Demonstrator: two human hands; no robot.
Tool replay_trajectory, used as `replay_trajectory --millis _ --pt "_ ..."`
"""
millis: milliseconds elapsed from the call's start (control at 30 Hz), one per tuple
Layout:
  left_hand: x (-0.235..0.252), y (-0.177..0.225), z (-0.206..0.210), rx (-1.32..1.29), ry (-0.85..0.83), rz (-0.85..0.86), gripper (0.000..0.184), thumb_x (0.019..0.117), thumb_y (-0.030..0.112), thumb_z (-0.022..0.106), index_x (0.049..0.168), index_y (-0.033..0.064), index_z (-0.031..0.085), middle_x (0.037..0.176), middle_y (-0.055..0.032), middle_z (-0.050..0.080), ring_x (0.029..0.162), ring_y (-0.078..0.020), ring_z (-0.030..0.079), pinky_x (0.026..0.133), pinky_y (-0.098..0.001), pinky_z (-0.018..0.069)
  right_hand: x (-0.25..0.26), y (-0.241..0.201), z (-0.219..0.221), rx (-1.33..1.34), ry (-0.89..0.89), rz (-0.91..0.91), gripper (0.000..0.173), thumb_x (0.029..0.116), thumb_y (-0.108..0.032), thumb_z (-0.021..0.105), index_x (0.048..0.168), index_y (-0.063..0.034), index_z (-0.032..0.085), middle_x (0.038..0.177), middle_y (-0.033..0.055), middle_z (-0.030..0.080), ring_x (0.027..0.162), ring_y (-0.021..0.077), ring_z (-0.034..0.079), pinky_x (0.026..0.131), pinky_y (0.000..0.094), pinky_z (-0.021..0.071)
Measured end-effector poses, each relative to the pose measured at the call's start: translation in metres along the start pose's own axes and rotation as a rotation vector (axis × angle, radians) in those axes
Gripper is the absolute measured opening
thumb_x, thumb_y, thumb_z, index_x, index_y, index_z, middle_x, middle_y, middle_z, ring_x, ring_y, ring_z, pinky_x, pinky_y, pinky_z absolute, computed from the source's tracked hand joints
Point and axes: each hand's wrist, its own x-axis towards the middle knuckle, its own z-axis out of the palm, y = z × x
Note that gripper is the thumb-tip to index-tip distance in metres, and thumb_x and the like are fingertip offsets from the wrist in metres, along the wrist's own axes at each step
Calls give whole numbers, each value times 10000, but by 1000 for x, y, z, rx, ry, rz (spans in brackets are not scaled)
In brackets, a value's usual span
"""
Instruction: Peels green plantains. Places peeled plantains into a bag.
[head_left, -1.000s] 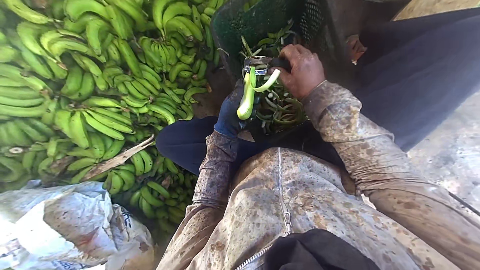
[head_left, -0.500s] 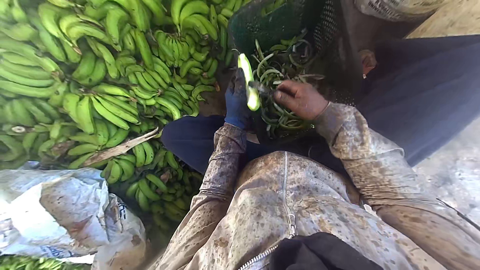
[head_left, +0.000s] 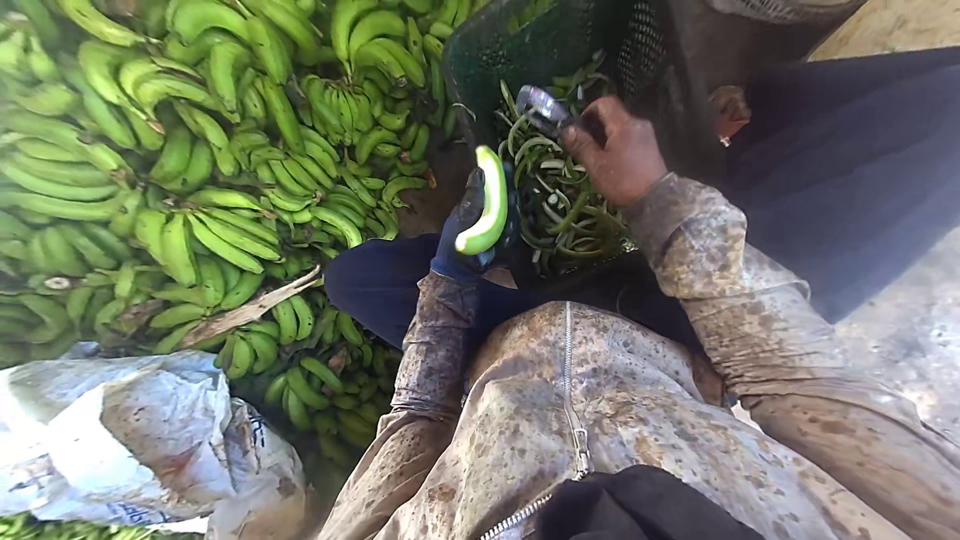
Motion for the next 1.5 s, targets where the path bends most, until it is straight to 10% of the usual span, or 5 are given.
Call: replay_trajectory --millis 133,333,833,1267,1500 --pt "36 0 18 490 768 600 515 1064 290 533 1467 -21 450 1314 -139 621 1127 -130 646 975 -308 555 -30 -17 32 96 -217 -184 465 1069 -428 526 1261 -15 617 1035 178 710 930 309 711 879 534 564" --pt "61 4 27 522 921 828 604 1074 256 477 1543 -62 267 1479 -208 468 1311 -156 528 1097 -260 445 -30 -19 42 107 -250 -185 418 1090 -389 489 1237 -11 591 1008 177 687 913 312 693 860 515 553" --pt "19 -4 16 -103 -282 -420 400 1065 324 403 1342 57 512 948 -150 684 601 -202 657 461 -306 564 25 31 16 -13 -162 155 513 1096 -467 429 1309 -23 575 1200 240 667 1150 405 654 999 610 488" --pt "67 -2 37 -303 698 304 383 1107 392 365 1298 86 496 1084 -130 634 976 -228 659 833 -451 587 -14 18 54 1 -173 -84 499 1040 -462 569 1287 -30 599 1238 208 651 1123 371 660 987 596 505" --pt "56 -10 16 -21 70 238 393 1116 247 238 1336 68 509 1134 -97 666 1038 -192 666 918 -410 577 -3 10 40 113 -138 -73 453 1078 -399 525 1297 -5 572 1158 199 676 1060 303 680 980 484 523"
